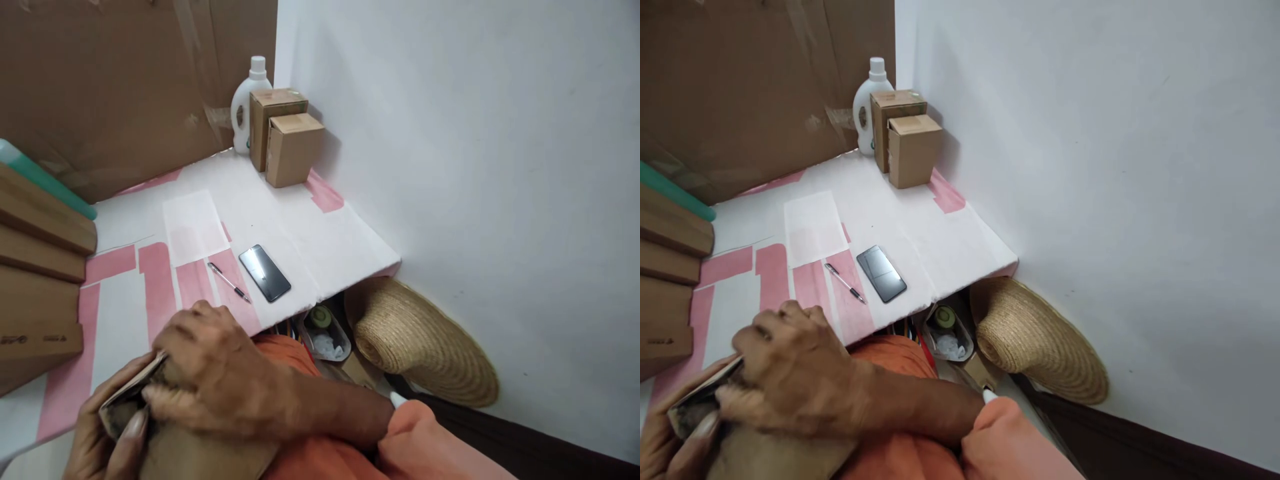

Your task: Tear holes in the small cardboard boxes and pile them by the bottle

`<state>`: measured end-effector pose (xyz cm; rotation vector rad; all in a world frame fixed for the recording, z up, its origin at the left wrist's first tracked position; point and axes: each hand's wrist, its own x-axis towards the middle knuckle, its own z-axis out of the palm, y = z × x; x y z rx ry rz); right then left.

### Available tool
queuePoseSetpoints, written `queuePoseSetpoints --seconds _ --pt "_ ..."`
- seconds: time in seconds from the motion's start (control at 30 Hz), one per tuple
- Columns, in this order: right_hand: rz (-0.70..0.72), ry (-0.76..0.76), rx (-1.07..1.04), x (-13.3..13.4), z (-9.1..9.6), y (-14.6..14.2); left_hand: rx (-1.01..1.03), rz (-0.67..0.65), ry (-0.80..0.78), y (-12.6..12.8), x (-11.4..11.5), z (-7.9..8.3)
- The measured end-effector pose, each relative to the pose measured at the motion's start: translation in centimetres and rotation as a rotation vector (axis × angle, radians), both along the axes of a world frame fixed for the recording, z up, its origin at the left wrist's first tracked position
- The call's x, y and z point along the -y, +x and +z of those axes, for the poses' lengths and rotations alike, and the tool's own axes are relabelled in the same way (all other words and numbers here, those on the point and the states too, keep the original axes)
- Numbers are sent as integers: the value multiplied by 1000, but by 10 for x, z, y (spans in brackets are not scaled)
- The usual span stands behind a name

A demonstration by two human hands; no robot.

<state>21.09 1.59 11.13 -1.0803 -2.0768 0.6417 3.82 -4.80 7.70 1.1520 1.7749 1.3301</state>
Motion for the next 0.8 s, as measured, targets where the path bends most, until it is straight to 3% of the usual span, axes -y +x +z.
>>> queuePoseSetpoints --seconds 0.07,0.13,0.23,0.33,0.47,0.6,0.7,0.8 --pt "-77 -132 -242 -8 -3 20 -34 -17 -8 18 1 9" --pt "-240 -261 -315 -22 -15 40 -52 -86 6 30 1 12" --pt "-393 -468 84 -44 -47 55 -59 -168 54 34 -1 8" --pt "-374 -617 457 -60 -83 48 -45 -204 59 27 -5 -2" --pt "-336 -689 540 -65 -111 30 -20 -331 72 13 -8 -7" --pt "-315 -685 528 -66 -119 32 -45 -523 46 3 -7 -6" --pt "-398 -625 298 -66 -114 46 -61 -596 -1 0 -7 -7" --pt "-527 -460 -345 -55 -92 62 -22 -576 -15 0 -8 -11"
